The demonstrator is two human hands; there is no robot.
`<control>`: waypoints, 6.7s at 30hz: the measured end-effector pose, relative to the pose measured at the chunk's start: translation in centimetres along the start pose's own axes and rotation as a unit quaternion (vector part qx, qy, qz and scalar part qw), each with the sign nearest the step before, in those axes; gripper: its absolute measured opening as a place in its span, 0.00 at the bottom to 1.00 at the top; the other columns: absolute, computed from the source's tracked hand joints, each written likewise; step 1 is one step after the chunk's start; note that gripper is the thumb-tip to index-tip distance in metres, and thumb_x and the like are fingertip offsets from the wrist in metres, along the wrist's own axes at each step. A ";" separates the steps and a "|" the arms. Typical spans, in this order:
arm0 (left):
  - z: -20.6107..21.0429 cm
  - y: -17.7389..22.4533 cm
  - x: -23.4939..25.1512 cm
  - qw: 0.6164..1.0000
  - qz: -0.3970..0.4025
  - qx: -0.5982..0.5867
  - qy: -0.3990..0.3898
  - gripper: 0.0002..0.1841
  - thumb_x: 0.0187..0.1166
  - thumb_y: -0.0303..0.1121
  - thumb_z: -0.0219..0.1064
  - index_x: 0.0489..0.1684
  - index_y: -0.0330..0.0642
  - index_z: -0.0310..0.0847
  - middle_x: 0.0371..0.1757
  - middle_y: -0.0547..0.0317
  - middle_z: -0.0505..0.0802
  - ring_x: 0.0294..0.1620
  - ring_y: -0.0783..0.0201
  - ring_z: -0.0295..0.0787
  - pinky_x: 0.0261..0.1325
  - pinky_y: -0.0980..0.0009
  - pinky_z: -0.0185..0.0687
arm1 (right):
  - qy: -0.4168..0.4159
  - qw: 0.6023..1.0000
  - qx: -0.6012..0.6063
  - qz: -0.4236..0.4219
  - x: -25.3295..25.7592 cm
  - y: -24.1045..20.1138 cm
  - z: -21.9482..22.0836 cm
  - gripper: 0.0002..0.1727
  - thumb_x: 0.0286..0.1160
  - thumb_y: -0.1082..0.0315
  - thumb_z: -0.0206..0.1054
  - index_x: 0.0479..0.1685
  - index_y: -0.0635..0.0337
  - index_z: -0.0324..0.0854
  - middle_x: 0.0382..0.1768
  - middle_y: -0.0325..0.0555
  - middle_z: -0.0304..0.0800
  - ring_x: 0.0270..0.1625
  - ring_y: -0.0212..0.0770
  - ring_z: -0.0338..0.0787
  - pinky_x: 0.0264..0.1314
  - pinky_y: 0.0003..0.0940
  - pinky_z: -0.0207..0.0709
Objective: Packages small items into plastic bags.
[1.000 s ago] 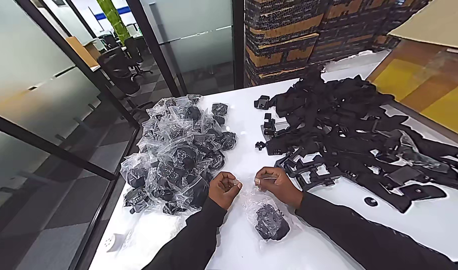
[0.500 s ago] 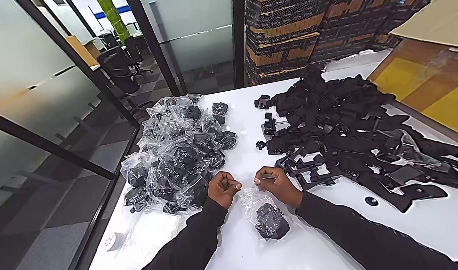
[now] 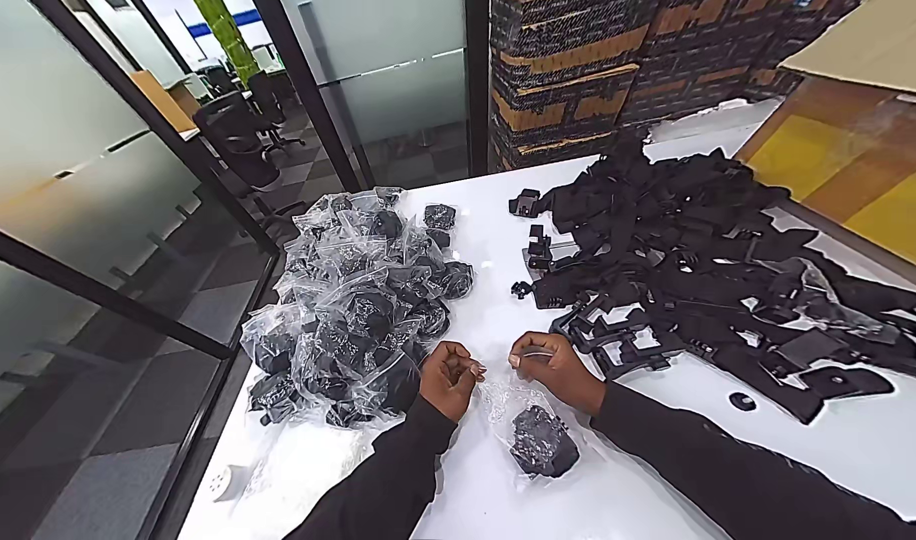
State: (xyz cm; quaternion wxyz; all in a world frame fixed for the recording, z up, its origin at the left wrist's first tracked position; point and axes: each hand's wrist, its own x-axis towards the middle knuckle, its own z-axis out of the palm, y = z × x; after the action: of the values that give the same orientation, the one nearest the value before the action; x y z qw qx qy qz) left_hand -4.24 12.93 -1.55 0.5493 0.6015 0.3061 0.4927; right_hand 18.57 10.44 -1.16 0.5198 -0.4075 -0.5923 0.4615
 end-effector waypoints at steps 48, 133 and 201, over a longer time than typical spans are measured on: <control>0.8 -0.1 -0.5 0.996 0.002 0.073 -0.057 0.11 0.64 0.16 0.75 0.39 0.32 0.79 0.33 0.55 0.96 0.33 0.66 0.95 0.43 0.68 0.94 | -0.116 0.987 -0.110 -0.016 -0.5 0.3 0.3 0.07 0.76 0.66 0.68 0.37 0.60 0.88 0.33 0.34 0.90 0.36 0.20 0.85 0.41 0.19 0.80; 1.1 -0.3 -0.4 0.999 0.041 0.012 0.011 0.14 0.67 0.14 0.73 0.45 0.34 0.75 0.40 0.51 0.98 0.39 0.60 0.98 0.43 0.64 0.95 | 0.057 0.968 -0.224 -0.100 -6.4 -2.2 -6.3 0.13 0.81 0.61 0.66 0.42 0.62 0.90 0.31 0.34 0.92 0.32 0.19 0.87 0.39 0.18 0.83; 1.0 -0.1 -0.4 1.000 0.003 -0.015 -0.014 0.14 0.73 0.15 0.67 0.55 0.27 0.75 0.38 0.54 0.97 0.36 0.63 0.97 0.43 0.68 0.93 | 0.074 0.962 -0.251 -0.075 -6.3 -2.0 -5.0 0.13 0.82 0.63 0.64 0.43 0.65 0.87 0.33 0.39 0.89 0.31 0.23 0.84 0.37 0.21 0.81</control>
State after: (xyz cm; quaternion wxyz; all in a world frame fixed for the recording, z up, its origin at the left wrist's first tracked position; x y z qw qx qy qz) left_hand -3.40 12.18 -1.70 0.5612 0.6012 0.2892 0.4899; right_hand 24.33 4.54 -0.54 0.4763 -0.5126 -0.6778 0.2258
